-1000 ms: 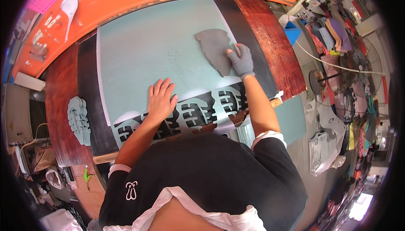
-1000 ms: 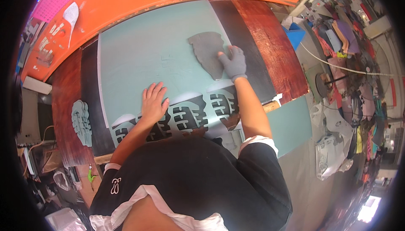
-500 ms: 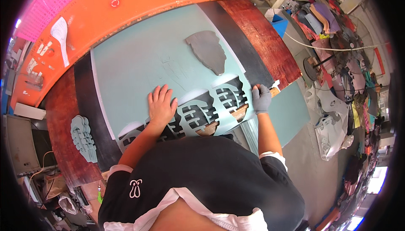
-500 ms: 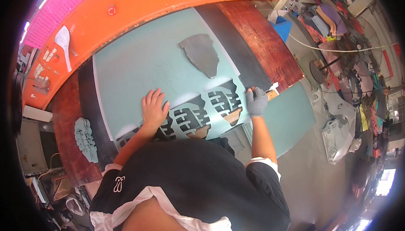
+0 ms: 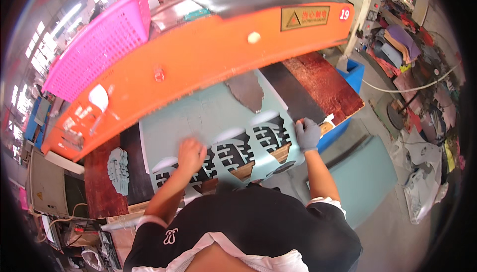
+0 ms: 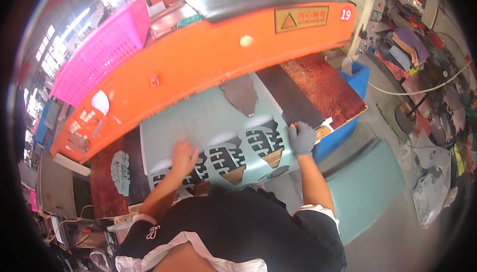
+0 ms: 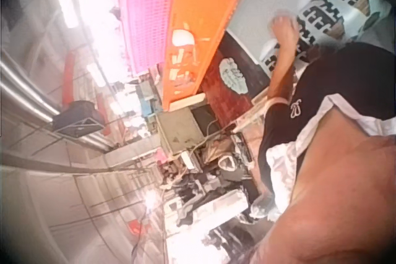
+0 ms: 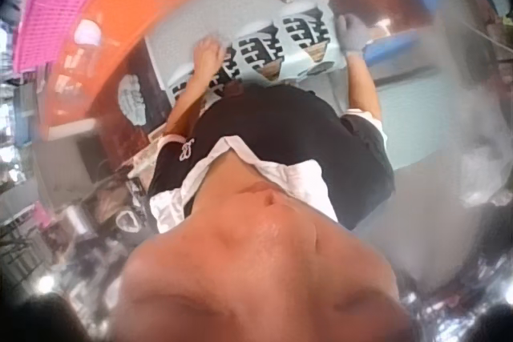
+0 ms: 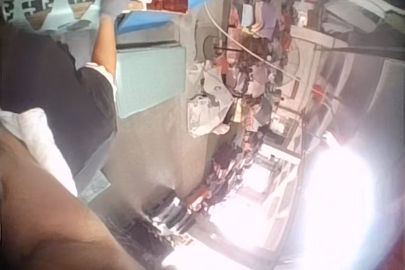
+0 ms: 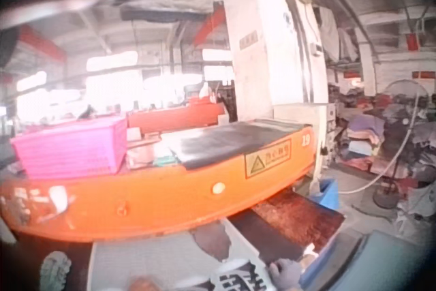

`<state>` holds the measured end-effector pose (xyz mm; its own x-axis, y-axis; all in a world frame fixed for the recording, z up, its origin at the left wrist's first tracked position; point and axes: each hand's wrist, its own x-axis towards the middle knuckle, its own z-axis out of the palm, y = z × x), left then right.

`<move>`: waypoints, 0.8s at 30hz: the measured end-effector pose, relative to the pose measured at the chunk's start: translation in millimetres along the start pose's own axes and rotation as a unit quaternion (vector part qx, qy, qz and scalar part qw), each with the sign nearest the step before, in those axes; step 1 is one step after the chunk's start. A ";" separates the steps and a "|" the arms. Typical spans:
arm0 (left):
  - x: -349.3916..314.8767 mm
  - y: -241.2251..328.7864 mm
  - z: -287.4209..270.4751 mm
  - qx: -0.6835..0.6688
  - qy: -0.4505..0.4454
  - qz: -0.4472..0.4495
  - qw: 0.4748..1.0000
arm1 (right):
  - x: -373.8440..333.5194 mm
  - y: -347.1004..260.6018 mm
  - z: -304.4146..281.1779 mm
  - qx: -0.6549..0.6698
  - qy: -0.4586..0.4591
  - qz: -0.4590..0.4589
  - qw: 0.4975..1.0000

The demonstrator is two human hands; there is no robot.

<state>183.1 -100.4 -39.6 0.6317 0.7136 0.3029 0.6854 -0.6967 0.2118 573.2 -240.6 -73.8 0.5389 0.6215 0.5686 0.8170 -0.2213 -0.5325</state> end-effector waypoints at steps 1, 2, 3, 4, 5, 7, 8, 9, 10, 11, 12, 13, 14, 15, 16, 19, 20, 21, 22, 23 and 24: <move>-16.3 8.6 -6.8 -0.012 -0.064 -0.015 0.998 | 1.6 -2.4 0.4 0.036 -0.035 -0.008 0.999; -38.3 23.4 -6.0 -0.013 -0.098 -0.077 0.992 | 3.8 -3.7 0.6 0.018 -0.019 0.016 1.000; -56.0 32.7 -3.2 0.002 -0.017 -0.033 0.999 | 8.9 -7.5 4.3 0.013 -0.030 0.021 0.999; -66.0 36.8 1.9 0.037 0.037 -0.018 0.998 | 16.2 -11.8 6.8 -0.001 -0.056 0.043 0.998; -69.3 33.0 7.2 0.019 0.095 -0.011 0.995 | 25.6 -18.2 11.7 0.035 -0.059 0.040 0.997; -64.5 20.4 23.7 0.021 0.123 -0.109 0.986 | 63.4 -38.2 27.4 0.143 -0.027 -0.081 0.986; -58.5 10.1 29.7 0.050 0.164 -0.105 0.980 | 86.5 -52.5 34.2 0.183 -0.034 -0.109 0.976; -54.6 1.5 35.0 0.051 0.149 -0.099 0.983 | 103.4 -64.1 34.0 0.198 -0.059 -0.113 0.972; -51.6 -6.1 37.9 0.066 0.149 -0.070 0.984 | 121.7 -78.2 36.2 0.222 -0.069 -0.119 0.965; -48.4 -12.8 40.4 0.067 0.149 -0.068 0.984 | 136.8 -91.0 39.7 0.292 -0.076 -0.092 0.949; -44.7 -19.2 42.1 0.080 0.166 -0.062 0.981 | 151.5 -101.7 45.4 0.380 -0.071 -0.095 0.917; -42.3 -24.5 42.6 0.080 0.166 -0.055 0.981 | 157.5 -105.6 48.7 0.394 -0.097 -0.040 0.913; -38.5 -28.8 44.6 0.075 0.158 -0.047 0.983 | 160.2 -104.7 52.6 0.447 -0.107 -0.055 0.886; -36.3 -33.3 45.2 0.082 0.169 -0.056 0.981 | 157.7 -100.1 57.7 0.440 -0.125 -0.029 0.889; -32.6 -37.7 47.7 0.090 0.143 -0.061 0.984 | 148.6 -91.0 63.3 0.450 -0.140 -0.037 0.881; -19.2 -55.8 53.9 0.105 0.176 -0.077 0.976 | 115.5 -46.4 83.6 0.338 -0.128 -0.089 0.928; -18.7 -61.1 54.1 0.106 0.160 -0.070 0.979 | 103.5 -34.6 91.8 0.239 -0.119 -0.115 0.957; -14.3 -65.2 57.1 0.097 0.163 -0.056 0.980 | 96.5 -23.4 99.0 0.157 -0.075 -0.158 0.972; -15.2 -68.9 56.2 0.097 0.146 -0.051 0.983 | 84.9 -16.4 104.4 0.082 -0.116 -0.168 0.975; -13.1 -70.5 57.7 0.103 0.170 -0.043 0.979 | 81.7 -10.1 109.6 0.013 -0.140 -0.173 0.975; -14.0 -71.6 57.0 0.108 0.198 -0.014 0.974 | 78.4 -5.7 113.5 -0.059 -0.189 -0.174 0.965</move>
<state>145.9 -56.3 -111.9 0.4523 0.6172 0.6438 0.7874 -0.6153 0.0366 587.5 -105.3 -97.4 0.1330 0.8985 0.4183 0.9647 -0.0207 -0.2625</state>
